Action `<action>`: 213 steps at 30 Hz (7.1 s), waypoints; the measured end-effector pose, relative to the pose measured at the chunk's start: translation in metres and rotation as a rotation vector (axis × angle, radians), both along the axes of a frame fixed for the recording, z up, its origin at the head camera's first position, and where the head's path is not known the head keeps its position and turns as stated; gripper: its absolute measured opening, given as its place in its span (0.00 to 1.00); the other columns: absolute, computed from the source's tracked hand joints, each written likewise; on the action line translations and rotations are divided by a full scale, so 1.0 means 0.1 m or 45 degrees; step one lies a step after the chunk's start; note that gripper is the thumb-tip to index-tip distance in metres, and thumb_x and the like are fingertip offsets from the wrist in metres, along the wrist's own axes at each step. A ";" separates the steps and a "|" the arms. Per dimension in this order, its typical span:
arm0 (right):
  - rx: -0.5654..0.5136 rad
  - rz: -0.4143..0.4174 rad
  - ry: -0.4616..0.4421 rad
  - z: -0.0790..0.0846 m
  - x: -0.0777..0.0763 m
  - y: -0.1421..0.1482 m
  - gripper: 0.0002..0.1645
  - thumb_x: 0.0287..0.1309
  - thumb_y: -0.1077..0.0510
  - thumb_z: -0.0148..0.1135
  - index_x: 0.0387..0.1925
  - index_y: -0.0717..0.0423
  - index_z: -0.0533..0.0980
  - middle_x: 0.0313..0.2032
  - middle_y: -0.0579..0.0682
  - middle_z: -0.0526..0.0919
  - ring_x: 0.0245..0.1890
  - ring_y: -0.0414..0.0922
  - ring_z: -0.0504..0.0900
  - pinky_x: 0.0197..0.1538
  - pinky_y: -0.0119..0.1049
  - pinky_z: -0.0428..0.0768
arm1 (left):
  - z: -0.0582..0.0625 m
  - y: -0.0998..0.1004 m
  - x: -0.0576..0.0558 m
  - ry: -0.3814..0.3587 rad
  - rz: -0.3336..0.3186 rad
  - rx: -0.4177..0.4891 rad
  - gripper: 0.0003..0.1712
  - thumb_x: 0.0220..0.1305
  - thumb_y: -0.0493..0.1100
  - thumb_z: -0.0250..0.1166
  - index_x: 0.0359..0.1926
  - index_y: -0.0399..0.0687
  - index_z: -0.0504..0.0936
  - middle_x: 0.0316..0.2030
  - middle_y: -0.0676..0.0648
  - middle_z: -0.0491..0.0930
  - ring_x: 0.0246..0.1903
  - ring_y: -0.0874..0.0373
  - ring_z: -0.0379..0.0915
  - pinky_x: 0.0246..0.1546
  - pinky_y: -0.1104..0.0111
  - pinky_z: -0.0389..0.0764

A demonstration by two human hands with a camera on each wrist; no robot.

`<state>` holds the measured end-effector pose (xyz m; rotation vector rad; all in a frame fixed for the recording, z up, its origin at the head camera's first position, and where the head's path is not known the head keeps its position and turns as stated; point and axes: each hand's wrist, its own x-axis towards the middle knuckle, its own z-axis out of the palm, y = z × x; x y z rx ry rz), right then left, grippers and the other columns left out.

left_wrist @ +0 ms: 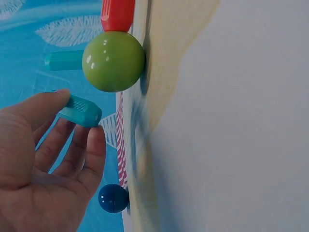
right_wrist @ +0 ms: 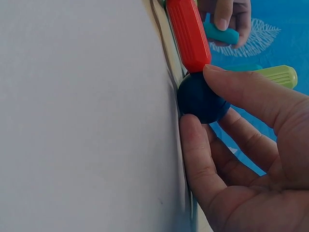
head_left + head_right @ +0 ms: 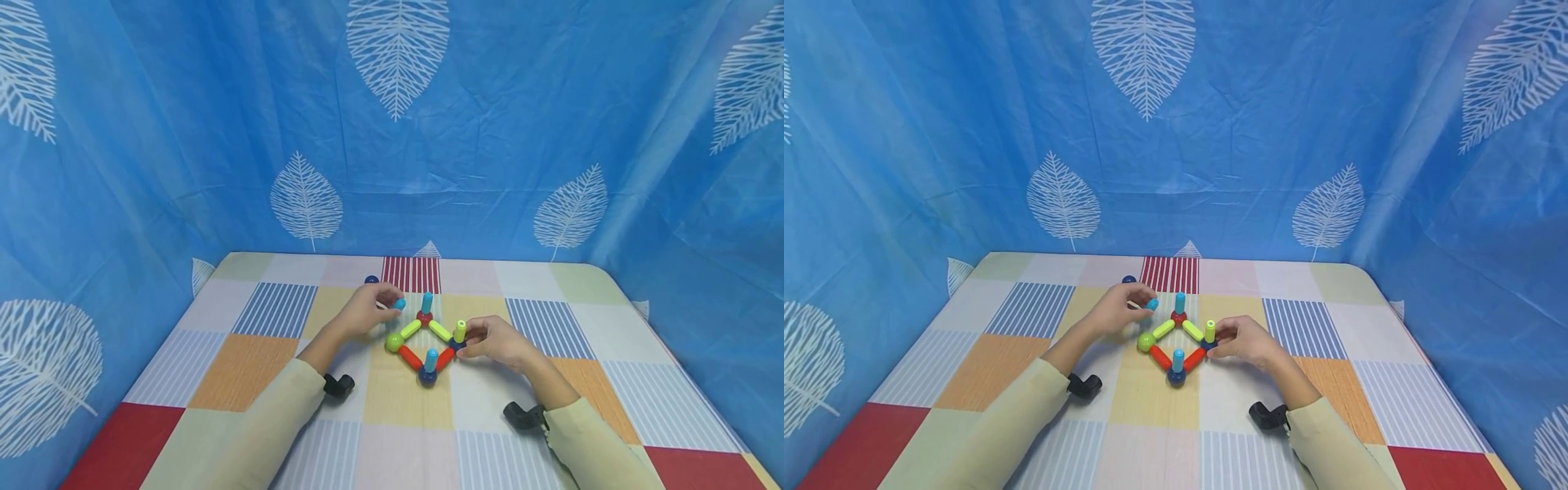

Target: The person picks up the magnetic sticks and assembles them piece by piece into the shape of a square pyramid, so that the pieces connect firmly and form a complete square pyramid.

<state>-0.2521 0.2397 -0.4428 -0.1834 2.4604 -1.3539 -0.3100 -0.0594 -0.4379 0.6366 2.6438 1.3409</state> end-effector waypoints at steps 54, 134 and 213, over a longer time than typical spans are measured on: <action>0.025 0.065 0.069 -0.01 -0.02 0.00 0.20 0.49 0.61 0.80 0.45 0.60 0.85 0.38 0.51 0.86 0.40 0.46 0.80 0.44 0.37 0.81 | 0.04 -0.17 0.33 -0.170 -0.254 0.258 0.13 0.60 0.31 0.72 0.45 0.42 0.83 0.45 0.44 0.84 0.47 0.55 0.82 0.55 0.61 0.85; -0.239 0.004 0.328 -0.06 -0.19 -0.37 0.20 0.54 0.56 0.78 0.46 0.61 0.84 0.39 0.55 0.89 0.39 0.42 0.87 0.44 0.31 0.85 | -0.01 -0.20 0.31 0.025 0.003 0.084 0.14 0.62 0.40 0.74 0.48 0.44 0.86 0.40 0.49 0.86 0.41 0.58 0.81 0.47 0.64 0.85; -0.256 -0.080 0.496 -0.10 -0.65 -0.55 0.14 0.59 0.61 0.74 0.47 0.59 0.87 0.47 0.57 0.90 0.49 0.50 0.88 0.52 0.34 0.86 | -0.01 0.12 -0.18 0.125 0.108 0.042 0.14 0.64 0.36 0.71 0.51 0.45 0.89 0.44 0.47 0.88 0.43 0.55 0.83 0.49 0.64 0.86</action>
